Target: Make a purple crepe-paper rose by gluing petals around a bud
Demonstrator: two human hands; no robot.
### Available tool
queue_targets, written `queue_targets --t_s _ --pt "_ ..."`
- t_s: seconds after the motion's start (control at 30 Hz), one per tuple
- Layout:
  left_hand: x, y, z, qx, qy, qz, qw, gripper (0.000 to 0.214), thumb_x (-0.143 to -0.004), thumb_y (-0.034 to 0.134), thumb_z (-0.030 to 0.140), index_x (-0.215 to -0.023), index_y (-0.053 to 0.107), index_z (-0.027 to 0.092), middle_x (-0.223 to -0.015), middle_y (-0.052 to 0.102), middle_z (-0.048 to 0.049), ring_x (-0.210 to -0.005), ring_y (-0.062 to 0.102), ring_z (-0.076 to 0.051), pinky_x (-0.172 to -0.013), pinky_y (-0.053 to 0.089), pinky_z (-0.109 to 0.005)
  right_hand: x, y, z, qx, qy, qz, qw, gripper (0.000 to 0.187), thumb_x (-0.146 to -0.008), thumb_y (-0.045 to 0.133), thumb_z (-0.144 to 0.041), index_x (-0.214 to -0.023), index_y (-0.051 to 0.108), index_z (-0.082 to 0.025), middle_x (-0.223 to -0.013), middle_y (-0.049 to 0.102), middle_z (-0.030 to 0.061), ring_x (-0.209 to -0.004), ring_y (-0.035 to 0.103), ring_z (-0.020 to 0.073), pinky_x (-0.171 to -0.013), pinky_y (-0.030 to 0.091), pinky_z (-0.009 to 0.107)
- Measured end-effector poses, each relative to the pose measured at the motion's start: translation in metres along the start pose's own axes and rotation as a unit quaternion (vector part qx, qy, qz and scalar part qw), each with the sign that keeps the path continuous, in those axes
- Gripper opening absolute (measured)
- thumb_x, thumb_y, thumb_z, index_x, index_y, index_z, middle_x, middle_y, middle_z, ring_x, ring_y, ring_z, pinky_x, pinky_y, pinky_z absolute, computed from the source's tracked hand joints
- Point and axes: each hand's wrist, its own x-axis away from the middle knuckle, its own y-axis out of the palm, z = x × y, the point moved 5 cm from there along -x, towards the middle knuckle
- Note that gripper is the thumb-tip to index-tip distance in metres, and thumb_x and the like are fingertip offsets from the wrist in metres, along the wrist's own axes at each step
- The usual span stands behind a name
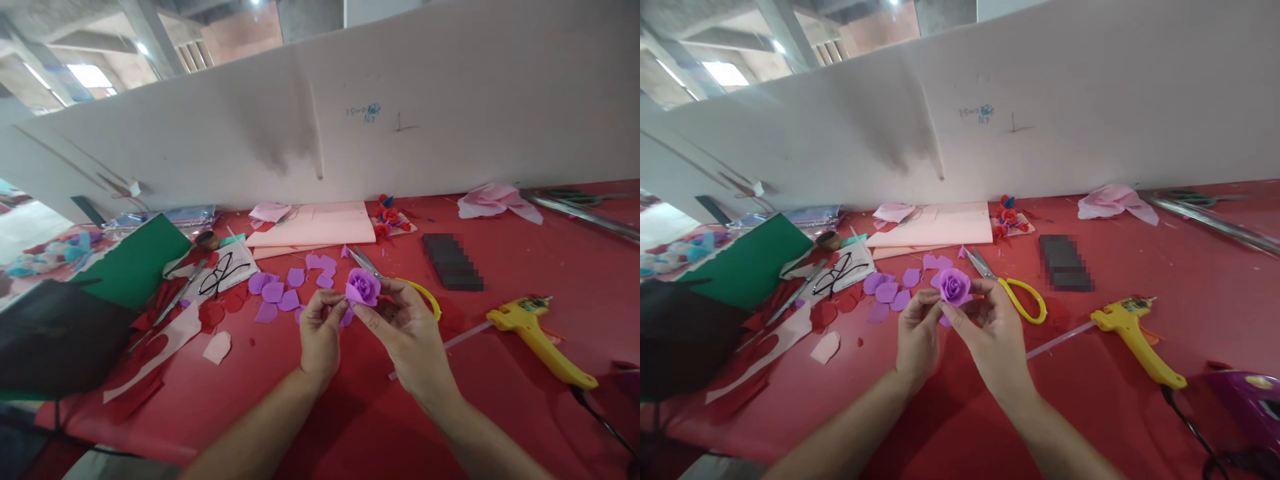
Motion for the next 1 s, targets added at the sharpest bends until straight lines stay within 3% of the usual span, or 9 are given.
queue_targets --t_s 0.13,0.23,0.33,0.5,0.67,0.87,1.0 --pt "-0.002 -0.001 0.001 0.016 0.012 0.015 1.0 0.01 -0.067 0.077 0.018 -0.069 0.067 0.019 -0.075 0.06 0.0017 -0.075 0.054 -0.01 -0.073 0.044 -0.022 0.005 -0.001 -0.013 -0.023 -0.044 0.016 0.999 0.032 -0.074 0.077 -0.027 -0.099 0.058 -0.027 -0.094 0.063 -0.0005 -0.079 0.063 0.0129 -0.072 0.054 0.027" --pt "-0.003 -0.001 0.003 0.023 0.009 0.023 0.999 0.011 -0.067 0.077 0.019 -0.069 0.067 0.02 -0.073 0.06 0.0023 -0.073 0.054 -0.01 -0.071 0.044 -0.021 0.009 -0.005 -0.021 -0.069 -0.081 0.039 0.994 0.015 -0.085 0.064 -0.029 -0.1 0.058 -0.027 -0.089 0.061 -0.0008 -0.073 0.062 0.0124 -0.07 0.053 0.029" --pt "-0.003 -0.001 0.002 0.036 -0.016 0.022 0.999 0.011 -0.067 0.077 0.018 -0.068 0.067 0.019 -0.073 0.061 0.0021 -0.072 0.054 -0.01 -0.071 0.044 -0.022 0.009 -0.01 -0.016 -0.054 -0.067 0.076 0.993 0.005 -0.088 0.059 -0.028 -0.093 0.06 -0.026 -0.082 0.061 -0.0009 -0.068 0.06 0.0122 -0.066 0.051 0.028" --pt "-0.001 0.003 -0.004 0.082 -0.083 0.001 0.993 0.014 -0.062 0.08 0.02 -0.068 0.067 0.019 -0.074 0.064 0.0015 -0.072 0.057 -0.011 -0.076 0.046 -0.026 -0.001 -0.005 0.003 0.038 0.015 0.011 0.999 0.018 -0.078 0.071 -0.03 -0.093 0.065 -0.023 -0.087 0.066 0.0025 -0.076 0.06 0.0158 -0.07 0.051 0.029" --pt "-0.001 0.01 -0.006 0.119 -0.139 -0.021 0.983 0.017 -0.059 0.082 0.019 -0.066 0.067 0.018 -0.069 0.064 0.0013 -0.07 0.058 -0.01 -0.075 0.047 -0.025 -0.004 -0.011 -0.002 0.043 -0.013 0.039 0.998 0.013 -0.083 0.066 -0.033 -0.094 0.068 -0.025 -0.088 0.067 0.0018 -0.078 0.061 0.015 -0.075 0.051 0.03" --pt "0.002 0.02 -0.005 0.169 -0.203 -0.066 0.962 0.023 -0.056 0.084 0.021 -0.071 0.068 0.017 -0.074 0.067 -0.0008 -0.072 0.059 -0.011 -0.075 0.048 -0.026 -0.005 -0.009 0.0 0.047 0.003 -0.014 0.999 0.017 -0.085 0.063 -0.032 -0.1 0.067 -0.026 -0.095 0.066 0.0019 -0.088 0.06 0.0161 -0.083 0.049 0.032" --pt "0.005 0.021 -0.007 0.189 -0.254 -0.058 0.947 0.028 -0.053 0.084 0.017 -0.074 0.066 0.016 -0.075 0.065 -0.001 -0.071 0.059 -0.012 -0.072 0.048 -0.026 -0.003 -0.002 0.001 0.08 -0.018 -0.045 0.996 0.028 -0.081 0.065 -0.024 -0.108 0.059 -0.026 -0.102 0.063 0.0029 -0.093 0.06 0.0178 -0.085 0.049 0.035"
